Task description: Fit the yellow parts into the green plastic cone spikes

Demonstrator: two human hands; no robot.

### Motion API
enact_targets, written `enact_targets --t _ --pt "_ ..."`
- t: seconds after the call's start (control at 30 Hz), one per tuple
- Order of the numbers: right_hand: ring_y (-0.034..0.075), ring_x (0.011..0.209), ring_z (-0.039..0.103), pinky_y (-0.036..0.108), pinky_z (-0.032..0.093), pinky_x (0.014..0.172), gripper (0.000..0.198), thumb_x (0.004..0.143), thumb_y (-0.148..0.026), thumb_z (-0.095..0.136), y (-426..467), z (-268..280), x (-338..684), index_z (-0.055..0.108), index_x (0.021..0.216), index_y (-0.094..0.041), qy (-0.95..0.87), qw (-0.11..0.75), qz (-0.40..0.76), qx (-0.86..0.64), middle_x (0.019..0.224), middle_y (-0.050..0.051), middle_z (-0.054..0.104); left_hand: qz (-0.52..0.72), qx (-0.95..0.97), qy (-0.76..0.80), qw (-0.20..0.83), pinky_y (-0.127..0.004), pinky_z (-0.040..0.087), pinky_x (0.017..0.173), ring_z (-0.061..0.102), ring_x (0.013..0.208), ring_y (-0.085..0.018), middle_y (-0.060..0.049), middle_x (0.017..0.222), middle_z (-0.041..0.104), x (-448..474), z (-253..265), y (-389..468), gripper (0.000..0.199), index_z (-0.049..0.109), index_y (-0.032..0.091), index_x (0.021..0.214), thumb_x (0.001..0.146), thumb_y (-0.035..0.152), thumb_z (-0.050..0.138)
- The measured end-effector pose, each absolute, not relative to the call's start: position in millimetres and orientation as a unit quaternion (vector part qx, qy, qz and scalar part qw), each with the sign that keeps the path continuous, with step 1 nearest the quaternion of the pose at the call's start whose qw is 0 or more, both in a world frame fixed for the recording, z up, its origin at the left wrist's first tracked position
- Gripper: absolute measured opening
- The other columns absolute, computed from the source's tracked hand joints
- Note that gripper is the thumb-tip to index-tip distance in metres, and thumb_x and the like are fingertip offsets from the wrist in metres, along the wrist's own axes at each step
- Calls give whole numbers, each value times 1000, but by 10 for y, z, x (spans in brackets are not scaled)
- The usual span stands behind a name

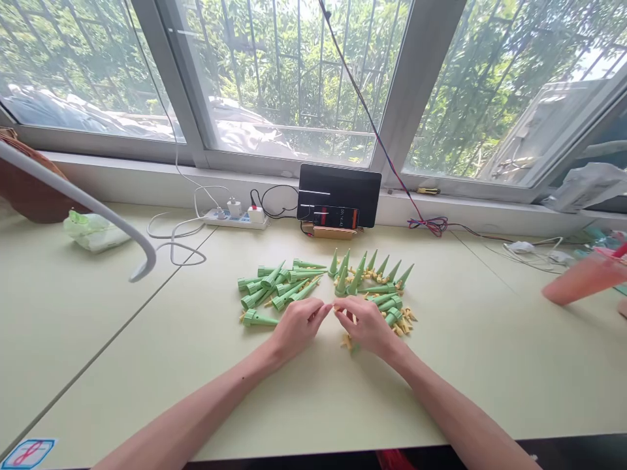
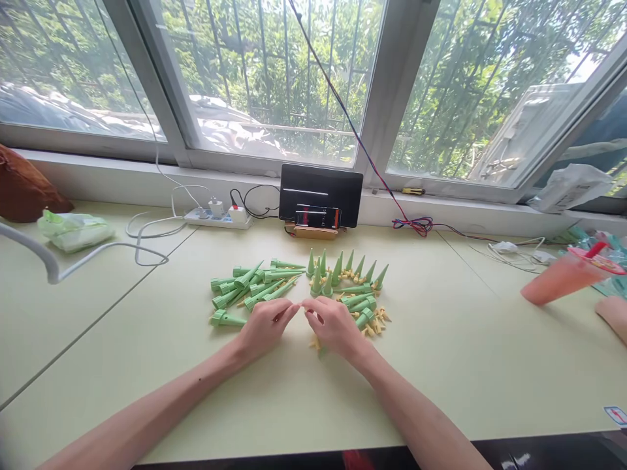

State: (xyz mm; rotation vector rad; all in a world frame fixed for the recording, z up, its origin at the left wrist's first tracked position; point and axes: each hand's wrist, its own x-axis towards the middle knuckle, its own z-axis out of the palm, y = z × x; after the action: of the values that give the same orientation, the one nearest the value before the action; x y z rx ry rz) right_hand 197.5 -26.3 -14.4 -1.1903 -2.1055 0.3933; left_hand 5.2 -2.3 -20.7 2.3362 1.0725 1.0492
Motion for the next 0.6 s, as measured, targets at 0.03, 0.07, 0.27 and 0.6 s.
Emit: enact_targets --t 0.03,0.07,0.27,0.6 --pt "14 69 59 25 46 68 19 95 -19 50 -259 -155 1968 68 102 -22 -807 339 155 -458 86 2 68 372 831 374 177 -26 25 51 33 52 -10 3 54 37 49 -210 -26 45 38 18 57 100 31 40" --pt "14 70 60 25 46 69 18 95 -19 51 -255 -166 1961 68 102 -21 -806 339 159 -458 87 3 69 369 836 366 174 -26 25 51 33 52 -9 4 54 37 48 -211 -32 44 38 18 57 100 31 41" --pt "15 74 62 26 47 71 13 94 -20 52 -229 -180 1957 64 101 -20 -791 356 174 -467 87 3 69 346 868 321 152 -26 24 50 28 50 -9 4 53 36 68 -200 -104 44 37 18 56 99 27 42" --pt "12 56 48 23 38 58 25 94 -33 54 -227 -171 1964 55 74 -19 -771 354 161 -504 63 -3 56 331 890 288 121 -27 22 48 26 48 -9 4 54 37 50 -196 -156 43 41 17 57 99 27 40"
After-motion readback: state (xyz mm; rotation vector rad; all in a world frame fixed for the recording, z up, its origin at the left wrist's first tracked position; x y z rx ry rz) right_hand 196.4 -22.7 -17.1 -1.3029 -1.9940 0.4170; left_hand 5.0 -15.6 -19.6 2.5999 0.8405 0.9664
